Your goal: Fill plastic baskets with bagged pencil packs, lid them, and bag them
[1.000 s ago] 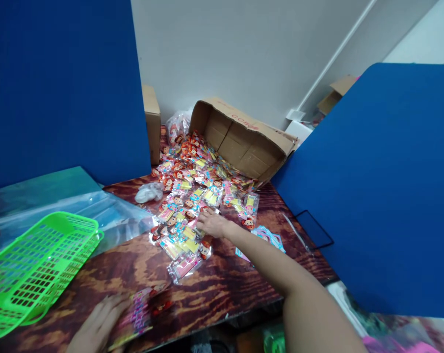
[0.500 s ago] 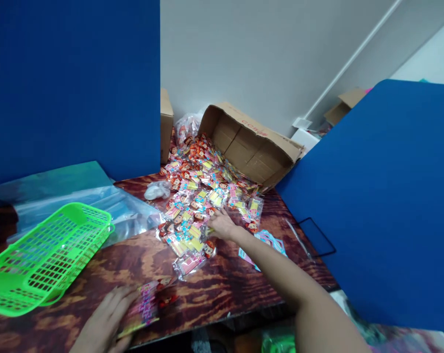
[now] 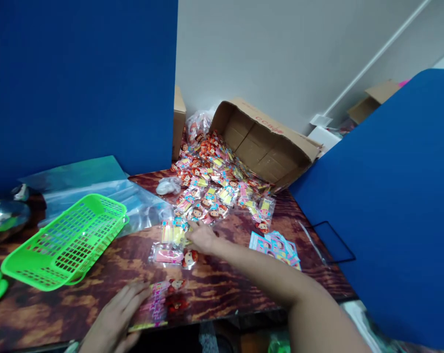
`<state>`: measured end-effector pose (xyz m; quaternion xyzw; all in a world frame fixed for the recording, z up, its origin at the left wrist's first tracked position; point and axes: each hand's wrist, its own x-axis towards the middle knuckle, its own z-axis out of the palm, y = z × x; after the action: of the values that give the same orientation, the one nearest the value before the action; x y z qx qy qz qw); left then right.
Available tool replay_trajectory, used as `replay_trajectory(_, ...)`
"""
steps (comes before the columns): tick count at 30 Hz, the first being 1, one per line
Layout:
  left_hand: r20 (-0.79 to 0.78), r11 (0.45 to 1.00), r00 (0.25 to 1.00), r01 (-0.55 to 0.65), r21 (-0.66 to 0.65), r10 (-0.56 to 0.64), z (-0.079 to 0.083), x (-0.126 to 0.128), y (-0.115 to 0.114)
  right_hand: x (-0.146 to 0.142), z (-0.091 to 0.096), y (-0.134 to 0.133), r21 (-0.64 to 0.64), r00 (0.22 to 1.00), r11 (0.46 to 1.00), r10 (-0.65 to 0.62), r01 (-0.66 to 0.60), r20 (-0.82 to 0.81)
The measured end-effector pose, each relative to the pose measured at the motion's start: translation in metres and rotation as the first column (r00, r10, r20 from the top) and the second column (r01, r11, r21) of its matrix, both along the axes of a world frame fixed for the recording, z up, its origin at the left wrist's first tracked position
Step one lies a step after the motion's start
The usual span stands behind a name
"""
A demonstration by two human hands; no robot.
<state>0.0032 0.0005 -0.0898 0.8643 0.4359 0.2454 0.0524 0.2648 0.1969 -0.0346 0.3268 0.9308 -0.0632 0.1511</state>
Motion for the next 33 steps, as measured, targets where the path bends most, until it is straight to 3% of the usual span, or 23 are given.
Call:
replay_trajectory(3, -0.008, 0.996, 1.000, -0.003, -0.088, 0.002, -0.001, 0.000, -0.003, -0.031, -0.004, -0.016, 0.003, 0.987, 0.989, -0.148, 0.148, -0.061)
replay_trajectory(6, -0.010, 0.992, 1.000, 0.002, -0.128, -0.004, -0.003, 0.001, -0.004, -0.043, 0.006, -0.009, -0.063, 0.991, 0.995, -0.089, 0.082, -0.105)
replay_trajectory(9, 0.018, 0.989, 1.000, 0.012, -0.150, -0.009, -0.004, 0.002, -0.006, -0.035, 0.021, 0.010, -0.108, 0.990, 0.993, 0.037, -0.051, -0.133)
replay_trajectory(11, 0.040, 0.984, 0.999, 0.020, -0.174, -0.013, -0.003, 0.003, -0.006, -0.029, 0.026, 0.018, -0.083, 0.973, 0.975, 0.193, -0.205, -0.129)
replay_trajectory(13, 0.052, 0.979, 0.999, 0.023, -0.200, -0.013, -0.001, 0.004, -0.006, -0.027, 0.022, 0.018, -0.046, 0.926, 0.929, 0.362, -0.368, -0.108)
replay_trajectory(15, 0.057, 0.976, 0.998, 0.027, -0.214, -0.015, 0.003, 0.005, -0.005, -0.029, 0.012, 0.012, 0.001, 0.889, 0.891, 0.452, -0.453, -0.078)
replay_trajectory(21, 0.048, 0.974, 0.999, 0.032, -0.224, -0.022, 0.009, 0.006, -0.005, -0.026, -0.008, -0.004, 0.125, 0.908, 0.901, 0.418, -0.415, 0.004)
replay_trajectory(25, 0.070, 0.973, 0.997, 0.037, -0.229, -0.021, 0.009, 0.006, -0.005, -0.022, 0.000, -0.009, 0.127, 0.910, 0.906, 0.412, -0.403, -0.045)
replay_trajectory(29, 0.097, 0.965, 0.995, 0.045, -0.257, -0.020, 0.009, 0.006, -0.004, -0.037, 0.008, -0.014, 0.080, 0.927, 0.937, 0.348, -0.340, -0.142)
replay_trajectory(33, 0.099, 0.951, 0.995, 0.049, -0.306, -0.020, 0.010, 0.005, -0.005, -0.053, 0.008, -0.019, 0.122, 0.905, 0.906, 0.416, -0.405, -0.086)
